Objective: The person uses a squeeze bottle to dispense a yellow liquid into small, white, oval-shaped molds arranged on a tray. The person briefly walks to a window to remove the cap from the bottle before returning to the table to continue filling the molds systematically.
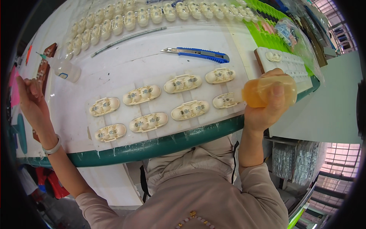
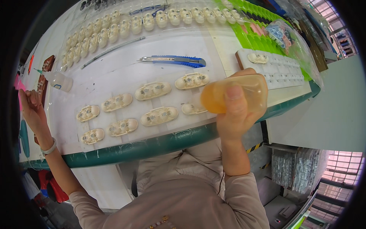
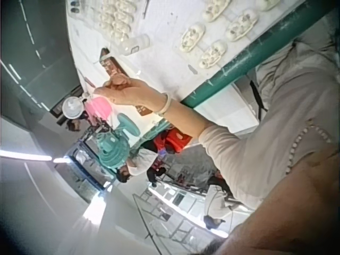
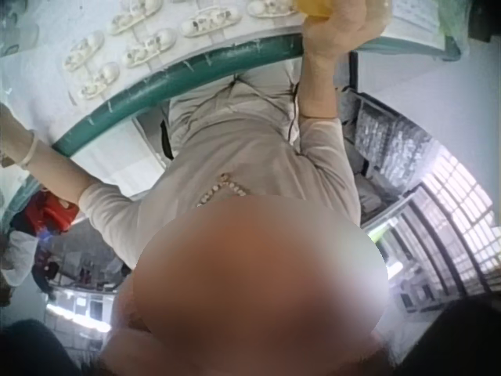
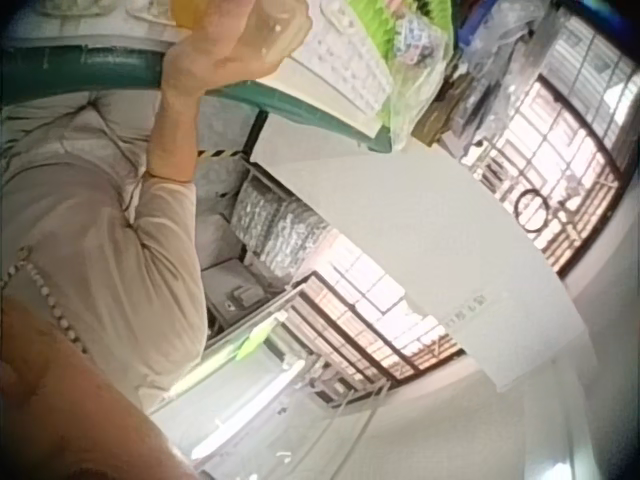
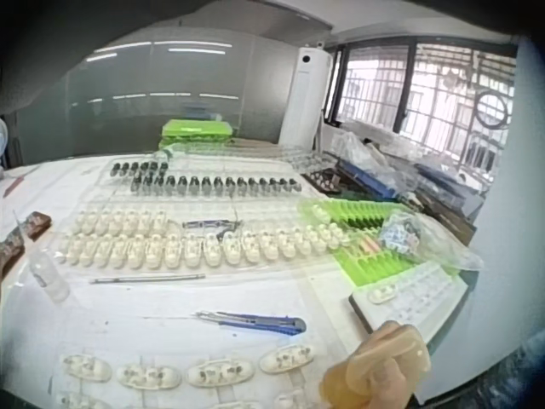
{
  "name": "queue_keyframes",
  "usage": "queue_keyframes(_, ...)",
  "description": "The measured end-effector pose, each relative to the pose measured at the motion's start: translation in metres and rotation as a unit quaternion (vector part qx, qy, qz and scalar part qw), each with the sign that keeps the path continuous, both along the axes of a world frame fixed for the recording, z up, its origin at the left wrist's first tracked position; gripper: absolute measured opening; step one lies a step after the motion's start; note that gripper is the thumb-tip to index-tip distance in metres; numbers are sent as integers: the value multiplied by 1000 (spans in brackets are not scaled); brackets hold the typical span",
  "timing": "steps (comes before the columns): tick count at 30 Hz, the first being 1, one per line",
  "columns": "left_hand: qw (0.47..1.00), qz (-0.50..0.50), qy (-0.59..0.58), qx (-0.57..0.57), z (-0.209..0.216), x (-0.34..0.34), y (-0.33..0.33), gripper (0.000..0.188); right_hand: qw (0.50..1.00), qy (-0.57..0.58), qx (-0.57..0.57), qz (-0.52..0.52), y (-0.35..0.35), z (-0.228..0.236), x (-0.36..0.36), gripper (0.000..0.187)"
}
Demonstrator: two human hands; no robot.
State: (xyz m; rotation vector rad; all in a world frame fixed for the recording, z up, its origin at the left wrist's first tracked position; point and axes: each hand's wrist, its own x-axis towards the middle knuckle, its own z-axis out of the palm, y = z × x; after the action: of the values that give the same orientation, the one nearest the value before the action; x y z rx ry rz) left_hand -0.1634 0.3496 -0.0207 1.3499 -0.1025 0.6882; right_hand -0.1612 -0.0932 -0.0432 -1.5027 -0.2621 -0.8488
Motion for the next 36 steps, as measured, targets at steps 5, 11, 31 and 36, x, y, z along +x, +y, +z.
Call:
queue_keyframes(5, 1000, -4, 19, 2, -2, 1, 2, 29, 1000, 12, -18, -7, -20, -1, 2, 32)
queue_keyframes(11, 999, -5, 29, -20, -2, 1, 5, 28, 999, 21, -39, 15, -22, -8, 2, 29)
queue_keyframes(31, 999, 2, 30, -16, -2, 1, 7, 28, 994, 60, -91, -10, -18, -3, 1, 33)
queue_keyframes(36, 999, 5, 33, -19, -2, 2, 5, 29, 998, 35, -47, -5, -22, -7, 5, 29)
